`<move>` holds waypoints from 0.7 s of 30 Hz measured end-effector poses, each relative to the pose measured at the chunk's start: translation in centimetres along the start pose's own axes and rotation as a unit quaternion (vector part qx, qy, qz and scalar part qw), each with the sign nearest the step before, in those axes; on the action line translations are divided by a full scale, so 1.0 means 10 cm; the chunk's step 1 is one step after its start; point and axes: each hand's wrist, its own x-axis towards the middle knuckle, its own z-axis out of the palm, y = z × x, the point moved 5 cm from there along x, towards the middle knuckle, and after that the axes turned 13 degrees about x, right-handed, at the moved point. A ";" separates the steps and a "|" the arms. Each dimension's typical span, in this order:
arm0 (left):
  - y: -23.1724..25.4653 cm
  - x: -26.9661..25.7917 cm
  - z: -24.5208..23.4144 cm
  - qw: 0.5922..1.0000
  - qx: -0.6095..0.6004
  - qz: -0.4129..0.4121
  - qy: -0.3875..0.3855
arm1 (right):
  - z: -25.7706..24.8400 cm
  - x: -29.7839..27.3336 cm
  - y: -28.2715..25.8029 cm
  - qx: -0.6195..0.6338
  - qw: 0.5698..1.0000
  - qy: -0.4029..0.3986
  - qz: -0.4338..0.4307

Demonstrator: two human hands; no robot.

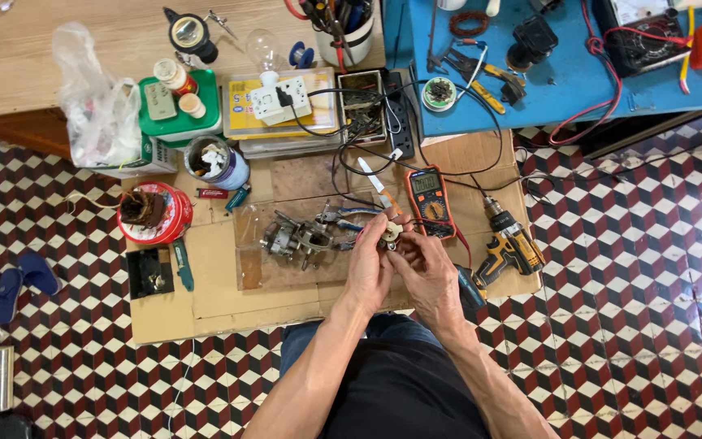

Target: The person cleans a small electrical component with a brush, then uses a cordless drill to work on it. They apply a substance from a container and use pliers to adjust parts of the component. The person continues to manipulate the component with their hands and tools throughout the clip.

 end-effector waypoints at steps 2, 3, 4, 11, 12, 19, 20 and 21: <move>0.01 -0.02 -0.07 1.000 -0.002 0.028 0.014 | 0.11 0.06 0.01 -0.006 1.000 -0.012 -0.004; 0.03 -0.03 -0.11 0.998 -0.012 0.051 0.016 | 0.17 0.06 0.03 -0.009 1.000 -0.019 -0.005; 0.04 -0.03 -0.14 0.996 -0.025 0.078 0.021 | 0.22 0.05 0.01 -0.011 0.999 -0.028 -0.034; 0.37 -0.15 -0.71 0.964 -0.049 0.194 0.173 | 0.94 -0.02 -0.08 0.013 0.990 -0.117 -0.080; 0.45 -0.18 -0.81 0.957 -0.028 0.215 0.195 | 1.06 -0.02 -0.07 0.015 0.990 -0.120 -0.072; 1.06 -0.52 -1.74 0.904 0.020 0.294 0.309 | 2.25 -0.16 0.01 0.046 0.974 -0.219 0.041; 1.13 -0.56 -1.89 0.905 0.001 0.284 0.317 | 2.42 -0.19 0.01 0.037 0.972 -0.228 0.038; 1.19 -0.60 -2.04 0.905 -0.017 0.275 0.324 | 2.57 -0.20 0.00 0.027 0.970 -0.237 0.034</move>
